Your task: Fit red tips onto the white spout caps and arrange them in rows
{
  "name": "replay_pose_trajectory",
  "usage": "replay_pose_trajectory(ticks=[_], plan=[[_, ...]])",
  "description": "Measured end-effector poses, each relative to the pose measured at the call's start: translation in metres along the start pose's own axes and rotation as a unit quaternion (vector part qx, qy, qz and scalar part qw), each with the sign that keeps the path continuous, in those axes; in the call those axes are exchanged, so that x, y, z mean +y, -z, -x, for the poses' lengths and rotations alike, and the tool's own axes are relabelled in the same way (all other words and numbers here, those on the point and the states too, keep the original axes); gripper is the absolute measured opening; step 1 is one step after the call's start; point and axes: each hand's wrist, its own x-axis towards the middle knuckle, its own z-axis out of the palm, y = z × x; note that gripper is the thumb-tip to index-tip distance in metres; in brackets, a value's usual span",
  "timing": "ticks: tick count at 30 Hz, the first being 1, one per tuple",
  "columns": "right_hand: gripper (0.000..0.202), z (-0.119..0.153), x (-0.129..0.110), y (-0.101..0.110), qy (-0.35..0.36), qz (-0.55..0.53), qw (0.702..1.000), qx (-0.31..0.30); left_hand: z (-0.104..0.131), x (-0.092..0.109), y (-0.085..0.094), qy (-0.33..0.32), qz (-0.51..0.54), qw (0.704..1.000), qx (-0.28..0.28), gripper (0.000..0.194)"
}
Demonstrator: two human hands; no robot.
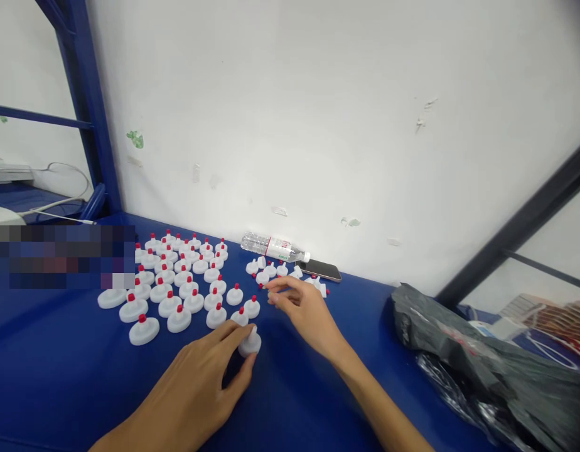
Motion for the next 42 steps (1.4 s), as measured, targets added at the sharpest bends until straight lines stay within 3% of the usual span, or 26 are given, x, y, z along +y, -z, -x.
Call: replay_pose_trajectory(ticks=[3, 9, 17, 30, 42], plan=[[0.019, 0.003, -0.011, -0.004, -0.015, -0.106, 0.993, -0.044, 0.0, 0.0, 0.001, -0.001, -0.006, 1.0, -0.004, 0.023], [0.023, 0.01, -0.019, -0.013, -0.01, -0.197, 0.975, -0.103, 0.0, 0.001, 0.005, 0.005, 0.0, 1.0, -0.019, 0.021], [0.021, 0.01, -0.017, -0.016, -0.007, -0.184, 0.978, -0.103, 0.0, 0.002, 0.006, 0.007, 0.027, 0.999, -0.026, 0.025], [0.018, 0.01, -0.012, -0.021, -0.041, -0.264, 0.958, -0.106, 0.002, 0.003, 0.007, 0.013, 0.051, 0.998, -0.022, 0.024], [0.018, 0.009, -0.01, -0.021, -0.032, -0.207, 0.972, -0.108, 0.002, 0.002, 0.007, 0.022, 0.052, 0.998, -0.005, 0.021]])
